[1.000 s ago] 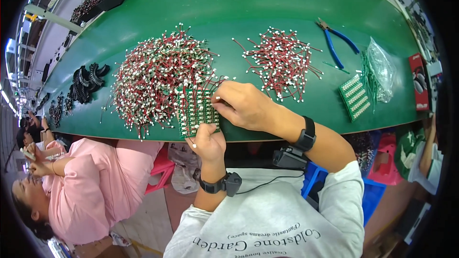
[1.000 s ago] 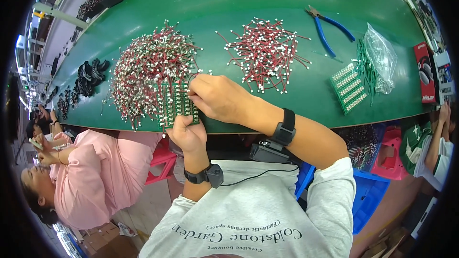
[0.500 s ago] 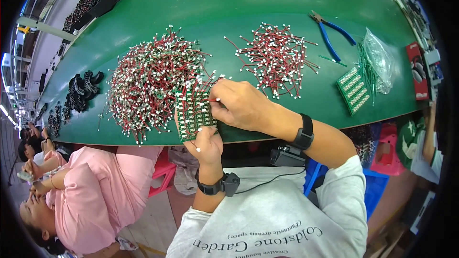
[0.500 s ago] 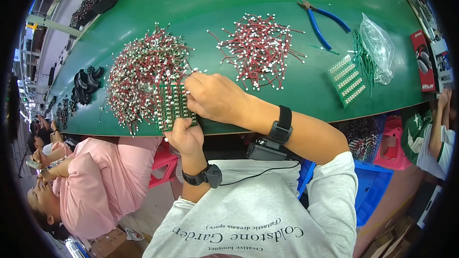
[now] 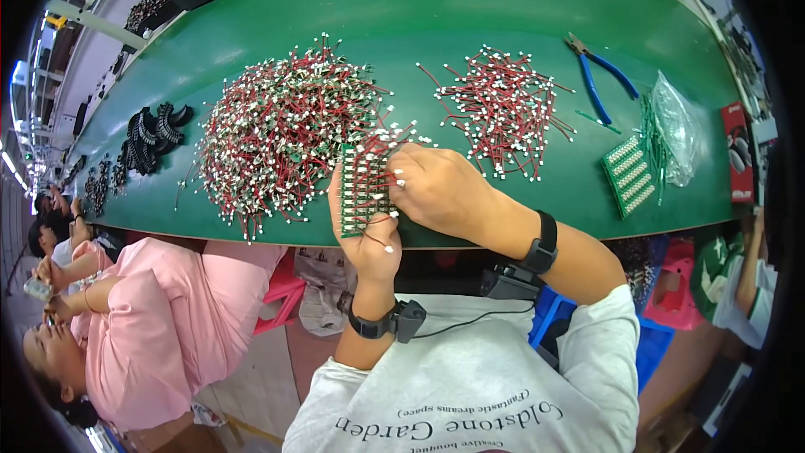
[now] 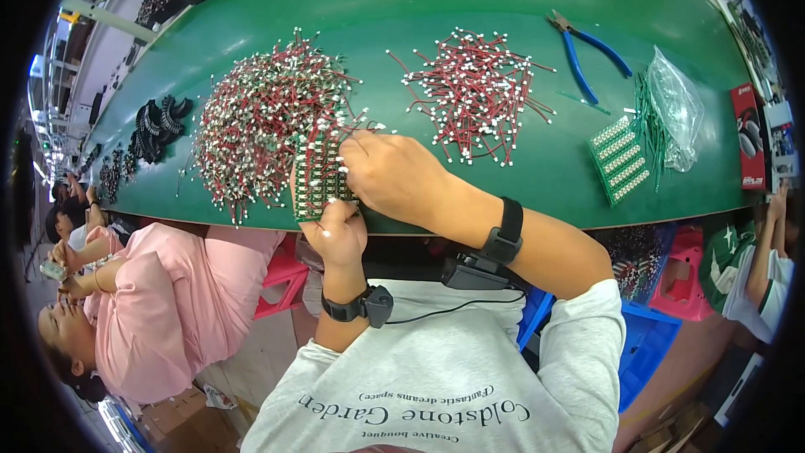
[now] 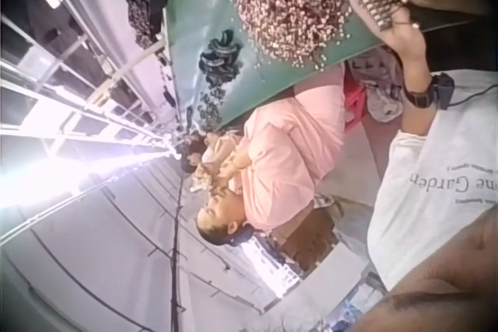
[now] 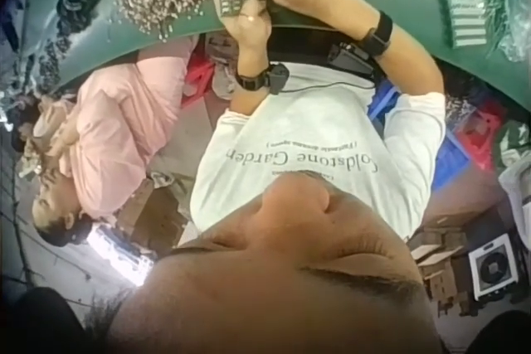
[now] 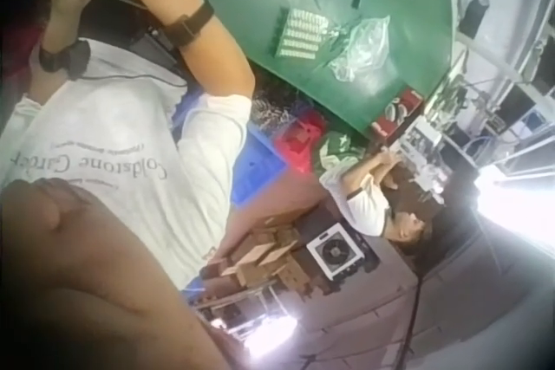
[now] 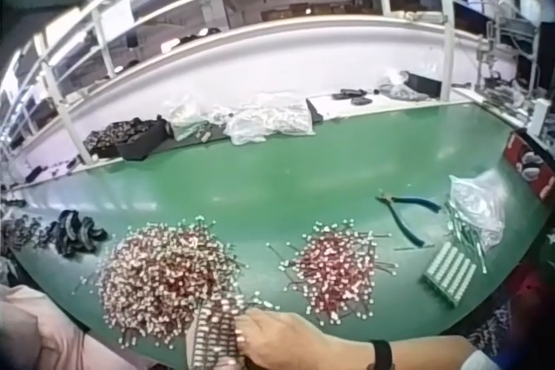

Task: The person picks up a circuit board and inserts small wire connectors into its ports by hand, one at a time. After filling the board, they set it down and pick up a new circuit board to repeat the process.

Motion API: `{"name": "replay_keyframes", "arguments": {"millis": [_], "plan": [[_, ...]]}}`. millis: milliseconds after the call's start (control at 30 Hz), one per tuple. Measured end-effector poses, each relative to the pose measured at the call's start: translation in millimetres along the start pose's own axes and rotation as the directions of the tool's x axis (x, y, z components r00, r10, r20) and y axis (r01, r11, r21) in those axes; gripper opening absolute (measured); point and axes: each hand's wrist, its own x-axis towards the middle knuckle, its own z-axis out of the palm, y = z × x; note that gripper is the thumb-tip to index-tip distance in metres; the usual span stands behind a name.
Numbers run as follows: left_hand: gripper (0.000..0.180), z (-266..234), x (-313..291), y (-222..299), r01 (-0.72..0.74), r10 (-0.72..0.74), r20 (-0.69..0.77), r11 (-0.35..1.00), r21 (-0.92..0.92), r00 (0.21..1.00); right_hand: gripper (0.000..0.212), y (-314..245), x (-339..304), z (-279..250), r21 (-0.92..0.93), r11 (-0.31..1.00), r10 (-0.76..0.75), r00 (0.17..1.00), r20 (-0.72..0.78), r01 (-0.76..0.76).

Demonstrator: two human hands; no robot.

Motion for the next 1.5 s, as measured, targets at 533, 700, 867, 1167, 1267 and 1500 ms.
{"name": "replay_keyframes", "arguments": {"millis": [533, 700, 867, 1167, 1267, 1500], "plan": [[0.08, 8.0, 4.9, 0.5, -0.014, 0.015, -0.076, 1.0, 0.015, 0.997, 0.013, 9.8, 3.8, 3.4, 0.14, 0.989, 0.052, 0.995, -0.082, -0.041], [0.081, 8.6, 4.9, 4.3, 0.02, -0.024, -0.089, 0.998, -0.051, 0.996, 0.017, 10.1, 3.9, 4.0, 0.188, 0.981, 0.057, 0.997, -0.059, -0.045], [0.085, -1.2, 3.8, 1.1, 0.067, -0.069, -0.034, 0.997, -0.038, 0.997, 0.021, 5.9, 3.9, 4.8, 0.121, 0.988, 0.108, 0.991, -0.076, -0.099], [0.071, 6.8, 5.5, 1.1, -0.06, 0.057, -0.134, 0.998, -0.022, 0.989, 0.013, 26.0, 13.3, -19.7, 0.232, 0.973, 0.032, 0.998, -0.062, -0.017], [0.073, 11.5, 7.3, 9.7, -0.04, 0.01, -0.208, 0.99, -0.139, 0.978, 0.009, 54.3, 15.3, -42.7, 0.032, 0.982, 0.189, 0.975, -0.113, -0.186], [0.072, 9.0, 7.2, 5.3, 0.003, -0.018, -0.158, 0.995, -0.097, 0.987, 0.013, 76.4, 3.5, -53.6, -0.007, 0.956, 0.289, 0.943, 0.166, -0.292]]}}
